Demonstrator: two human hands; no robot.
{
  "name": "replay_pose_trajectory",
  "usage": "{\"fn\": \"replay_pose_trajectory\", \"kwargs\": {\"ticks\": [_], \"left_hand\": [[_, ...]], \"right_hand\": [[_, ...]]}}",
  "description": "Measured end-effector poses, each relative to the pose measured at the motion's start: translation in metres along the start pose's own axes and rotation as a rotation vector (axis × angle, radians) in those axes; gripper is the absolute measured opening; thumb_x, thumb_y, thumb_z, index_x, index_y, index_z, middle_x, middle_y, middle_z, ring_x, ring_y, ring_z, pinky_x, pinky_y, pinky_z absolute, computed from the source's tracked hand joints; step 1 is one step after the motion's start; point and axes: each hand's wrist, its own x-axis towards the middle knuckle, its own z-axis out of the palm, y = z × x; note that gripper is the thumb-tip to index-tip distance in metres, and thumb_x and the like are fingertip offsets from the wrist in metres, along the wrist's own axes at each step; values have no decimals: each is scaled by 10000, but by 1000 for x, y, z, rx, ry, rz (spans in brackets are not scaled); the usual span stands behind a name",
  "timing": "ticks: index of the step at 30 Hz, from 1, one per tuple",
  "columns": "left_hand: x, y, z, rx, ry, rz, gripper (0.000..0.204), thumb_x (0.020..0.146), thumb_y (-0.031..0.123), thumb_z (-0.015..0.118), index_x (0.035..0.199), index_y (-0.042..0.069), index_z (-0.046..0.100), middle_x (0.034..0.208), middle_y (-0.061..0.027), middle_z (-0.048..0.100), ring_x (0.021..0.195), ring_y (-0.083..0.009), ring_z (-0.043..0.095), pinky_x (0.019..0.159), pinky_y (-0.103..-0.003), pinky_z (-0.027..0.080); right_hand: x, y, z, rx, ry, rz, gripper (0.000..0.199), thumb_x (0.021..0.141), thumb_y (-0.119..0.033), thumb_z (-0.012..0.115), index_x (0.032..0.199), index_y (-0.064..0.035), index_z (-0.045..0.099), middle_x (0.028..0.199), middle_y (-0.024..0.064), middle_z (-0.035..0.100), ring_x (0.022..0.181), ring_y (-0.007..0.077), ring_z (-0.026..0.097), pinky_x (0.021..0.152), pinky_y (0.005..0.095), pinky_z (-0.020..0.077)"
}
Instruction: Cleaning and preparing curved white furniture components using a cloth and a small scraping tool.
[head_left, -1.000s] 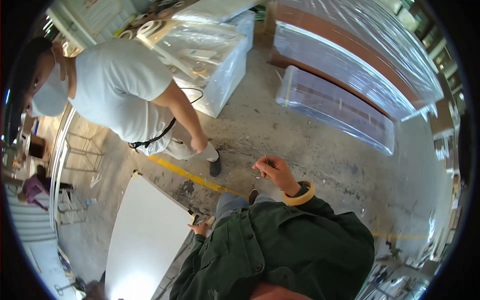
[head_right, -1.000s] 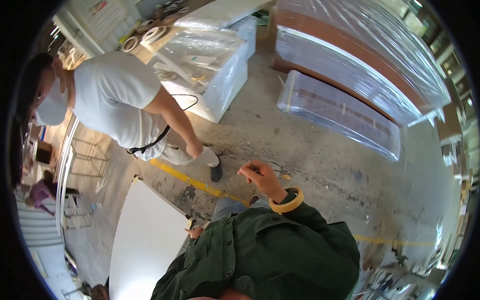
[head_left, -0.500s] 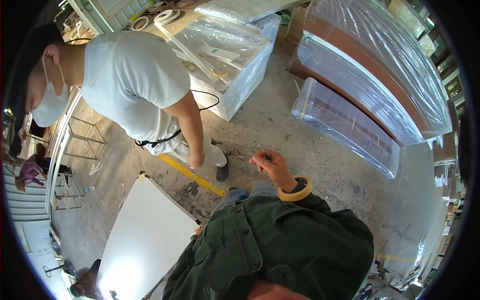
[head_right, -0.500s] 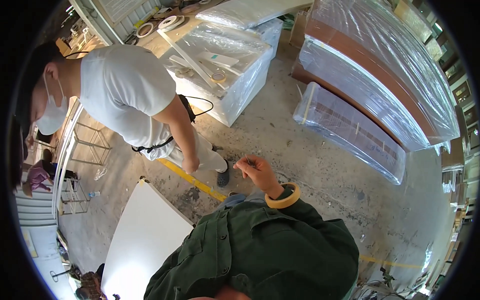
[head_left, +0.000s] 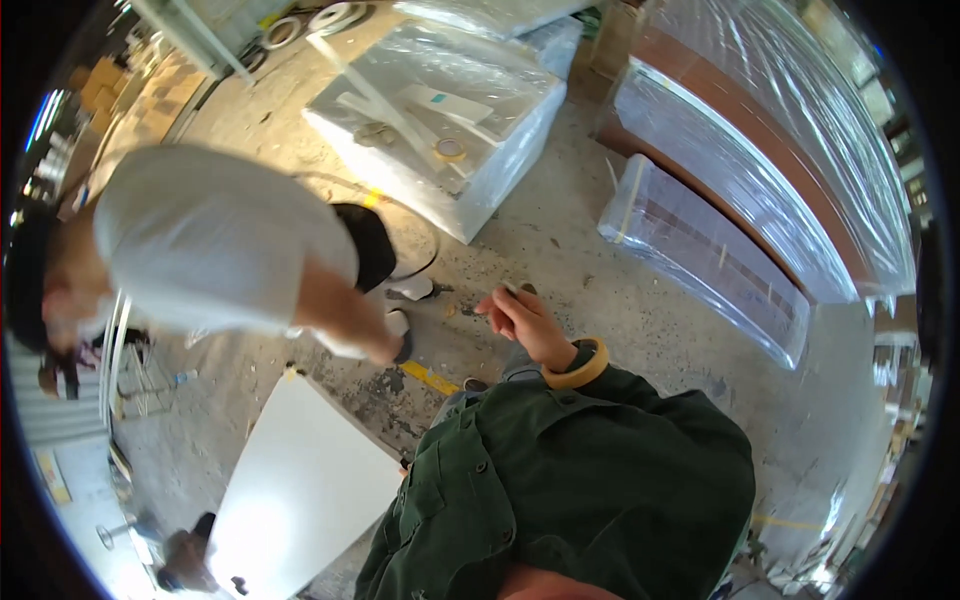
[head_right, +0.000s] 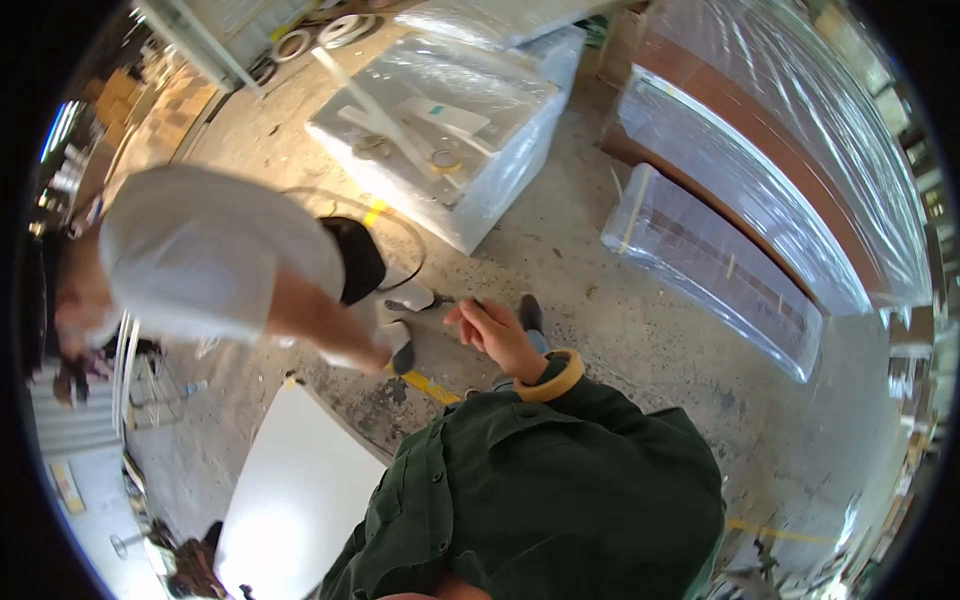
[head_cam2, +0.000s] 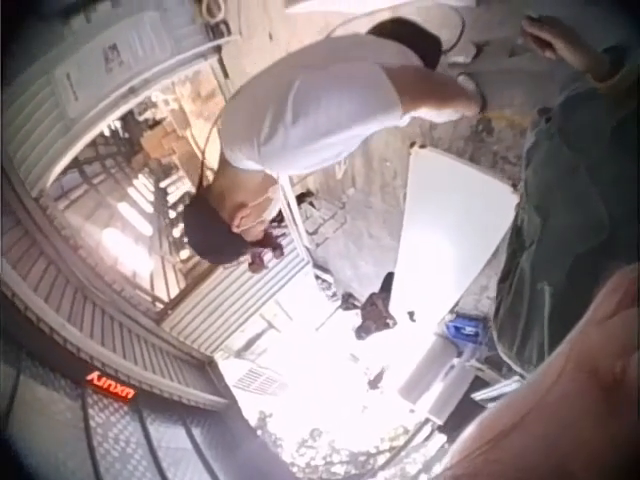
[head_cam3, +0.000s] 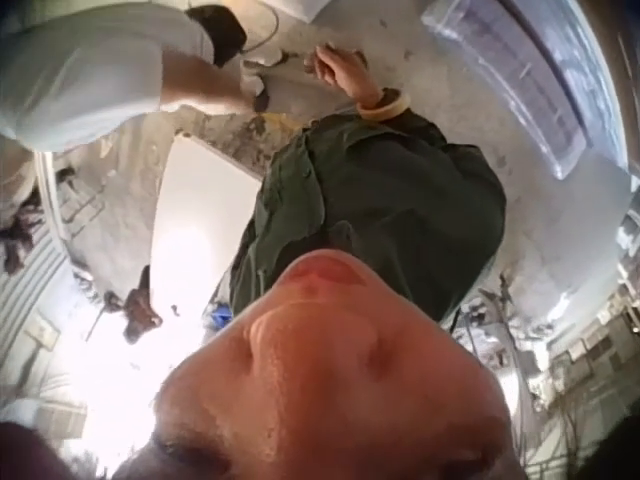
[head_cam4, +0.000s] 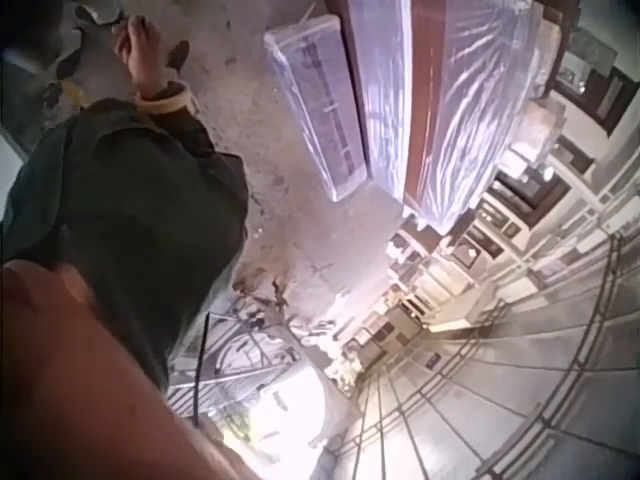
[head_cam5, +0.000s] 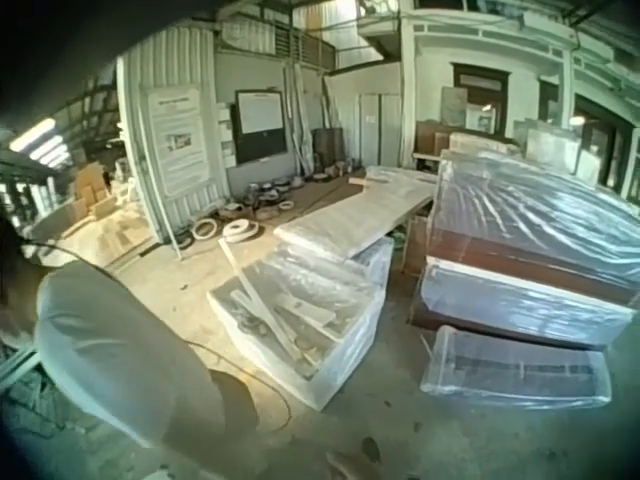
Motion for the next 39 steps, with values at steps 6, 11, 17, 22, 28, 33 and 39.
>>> {"fn": "replay_pose_trajectory", "kwargs": {"ticks": [6,11,17,22,28,33,39], "left_hand": [[119,12,13,-5,-18,210,244,840,314,546,1027,175,620,965,-58,633,902,-200,607,710,-424,449],[99,56,9,51,52,-141,234,840,300,545,1027,180,620,964,-63,634,906,-186,611,711,-378,472],[139,130,-12,-117,-402,-740,223,840,153,514,1035,101,607,1076,-20,609,1045,-213,566,845,-349,460],[81,231,1,-1097,601,-1281,384,746,317,688,1016,48,644,1030,-68,652,1008,-193,604,837,-311,478],[93,326,-35,-1567,676,-2312,376,784,334,648,956,1,666,827,-119,684,805,-207,664,681,-330,518],[55,427,54,-1306,570,-2504,407,742,337,683,947,-14,657,875,-143,656,783,-241,639,652,-374,504],[38,386,60,-1462,1018,-2596,354,736,231,695,947,-47,635,853,-95,641,721,-205,637,574,-389,509]], "right_hand": [[77,-31,-41,24,-82,66,367,994,-333,434,942,-22,621,619,-9,507,509,51,405,487,209,333],[144,-89,-74,-240,-56,31,304,980,-241,411,899,-18,603,608,-8,466,549,79,417,521,232,334],[200,-119,-127,-270,-47,29,311,986,-294,415,904,-51,591,593,-20,407,478,78,362,444,226,290],[258,-128,-85,-234,-240,214,370,981,-364,450,917,-26,588,604,4,426,530,102,385,513,237,324],[278,-113,-15,-291,-415,193,370,982,-365,450,910,-30,587,647,2,417,556,105,377,547,250,332],[249,-93,48,-232,-618,262,364,1001,-322,400,900,-15,568,617,9,407,547,110,388,546,247,332],[190,-42,79,-248,-719,415,353,1002,-313,408,893,-19,569,614,11,415,532,114,385,535,259,349]]}}
